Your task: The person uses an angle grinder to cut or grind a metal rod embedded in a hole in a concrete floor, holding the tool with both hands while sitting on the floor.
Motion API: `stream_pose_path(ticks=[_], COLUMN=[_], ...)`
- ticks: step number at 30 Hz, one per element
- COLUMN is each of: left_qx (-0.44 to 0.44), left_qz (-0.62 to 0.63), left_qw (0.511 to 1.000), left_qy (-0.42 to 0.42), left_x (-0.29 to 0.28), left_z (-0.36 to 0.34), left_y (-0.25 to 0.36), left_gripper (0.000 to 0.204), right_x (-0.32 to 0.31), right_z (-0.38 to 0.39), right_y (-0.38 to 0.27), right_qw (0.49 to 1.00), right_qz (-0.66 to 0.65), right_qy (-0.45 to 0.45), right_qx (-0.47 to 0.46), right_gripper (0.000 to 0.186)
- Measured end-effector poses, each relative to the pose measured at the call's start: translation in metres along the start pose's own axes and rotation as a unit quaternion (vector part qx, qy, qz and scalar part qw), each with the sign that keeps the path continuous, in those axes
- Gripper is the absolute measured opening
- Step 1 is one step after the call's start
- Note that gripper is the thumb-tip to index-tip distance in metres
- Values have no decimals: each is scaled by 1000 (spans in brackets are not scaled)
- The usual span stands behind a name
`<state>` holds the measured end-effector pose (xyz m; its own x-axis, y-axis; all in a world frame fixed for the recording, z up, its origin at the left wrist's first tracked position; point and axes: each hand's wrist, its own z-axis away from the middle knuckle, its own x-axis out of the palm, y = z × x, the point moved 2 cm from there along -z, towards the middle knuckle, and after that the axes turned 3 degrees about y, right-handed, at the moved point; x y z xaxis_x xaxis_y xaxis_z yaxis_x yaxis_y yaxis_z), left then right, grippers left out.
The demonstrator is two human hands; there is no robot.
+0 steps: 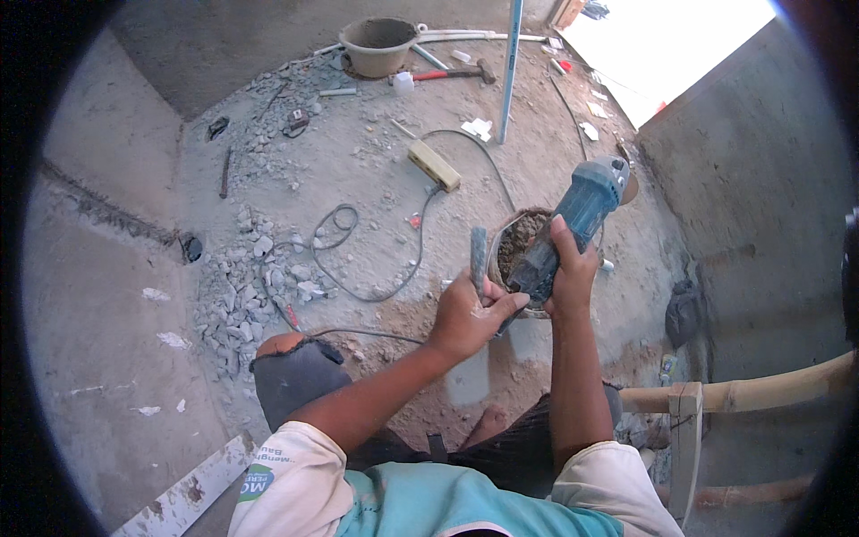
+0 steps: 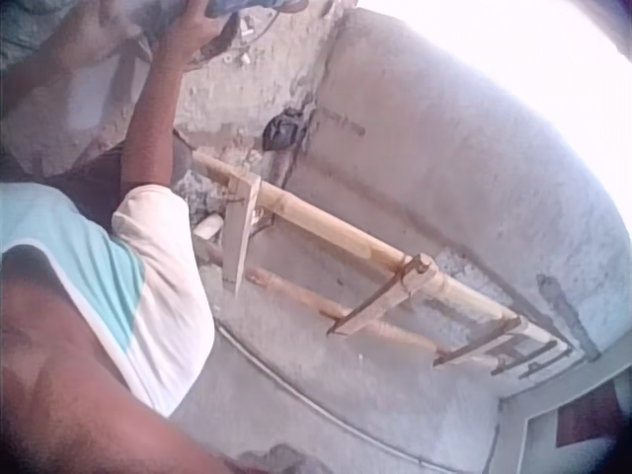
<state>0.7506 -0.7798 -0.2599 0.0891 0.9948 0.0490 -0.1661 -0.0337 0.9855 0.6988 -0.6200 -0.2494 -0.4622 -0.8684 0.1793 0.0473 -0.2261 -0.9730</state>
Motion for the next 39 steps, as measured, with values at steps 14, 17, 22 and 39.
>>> stream_pose_path(ticks=[14,17,22,39], left_qx=[-201,-223,-230,-211], left_qz=[181,167,150,151], left_qw=[960,957,956,965], left_qy=[-69,-82,-107,-44], left_x=[-35,-38,-20,17], left_z=[-55,-60,-63,-96], left_y=[-58,-77,-97,-148], left_gripper=[28,29,29,23], right_x=[1,4,-26,-44], right_z=[30,32,35,30], right_y=[-8,-9,-4,10], right_qw=[932,939,933,932], right_qz=[-211,-171,-207,-221], right_qy=[-229,-244,-237,-214], right_qx=[185,171,177,189], right_gripper=[58,58,65,71])
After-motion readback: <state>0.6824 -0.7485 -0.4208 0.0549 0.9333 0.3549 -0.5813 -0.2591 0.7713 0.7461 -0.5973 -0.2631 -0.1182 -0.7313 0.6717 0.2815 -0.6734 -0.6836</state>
